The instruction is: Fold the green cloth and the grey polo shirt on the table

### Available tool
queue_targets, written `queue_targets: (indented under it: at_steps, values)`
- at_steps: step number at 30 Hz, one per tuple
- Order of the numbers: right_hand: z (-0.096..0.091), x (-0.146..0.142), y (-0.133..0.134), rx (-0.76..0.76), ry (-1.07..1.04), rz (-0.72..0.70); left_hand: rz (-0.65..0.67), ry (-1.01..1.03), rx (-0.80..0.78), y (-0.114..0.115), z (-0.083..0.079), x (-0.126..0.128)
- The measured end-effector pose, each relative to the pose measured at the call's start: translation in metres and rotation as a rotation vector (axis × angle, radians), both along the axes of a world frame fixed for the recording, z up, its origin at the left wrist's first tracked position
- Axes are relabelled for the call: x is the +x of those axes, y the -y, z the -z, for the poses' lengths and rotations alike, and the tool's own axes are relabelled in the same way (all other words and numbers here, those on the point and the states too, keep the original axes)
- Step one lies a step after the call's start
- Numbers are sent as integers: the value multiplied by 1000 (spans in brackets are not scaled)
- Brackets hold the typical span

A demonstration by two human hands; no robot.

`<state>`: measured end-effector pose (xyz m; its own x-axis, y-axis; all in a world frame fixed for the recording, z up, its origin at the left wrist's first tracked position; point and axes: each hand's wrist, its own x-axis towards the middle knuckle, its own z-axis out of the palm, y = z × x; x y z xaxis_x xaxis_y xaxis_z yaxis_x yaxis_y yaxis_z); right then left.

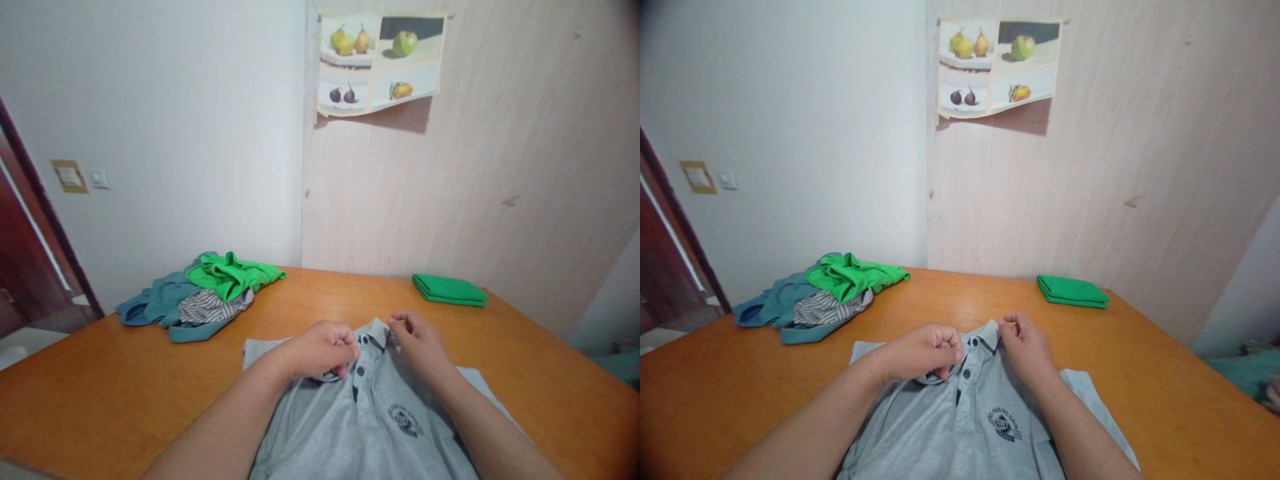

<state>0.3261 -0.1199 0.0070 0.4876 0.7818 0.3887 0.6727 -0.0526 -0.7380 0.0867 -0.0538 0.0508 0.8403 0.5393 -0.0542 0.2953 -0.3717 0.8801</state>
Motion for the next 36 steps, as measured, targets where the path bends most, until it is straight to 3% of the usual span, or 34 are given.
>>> queue_targets:
  at_steps: [4, 7, 11, 17, 26, 33, 36]
  values:
    - [-1, -12, 3, -35, 4, -141, -370, 179, 97, -25, 16, 4]
    - [-4, -19, 5, 11, -33, -196, -536, 99, 218, -44, 28, 1]
    - [-10, -31, 12, 73, -55, -298, -471, -76, 308, -48, 35, -3]
    - [-6, -49, 19, -75, 27, -517, -326, -233, 375, -30, 25, -3]
    - [-6, -45, 13, -16, 138, -518, -319, -341, 394, -25, 11, -8]
    - [-6, -42, 11, 6, -117, -403, -327, -329, 236, -21, -3, -9]
    - [-6, -40, 10, 2, -185, -381, -272, -210, 178, -19, -5, -9]
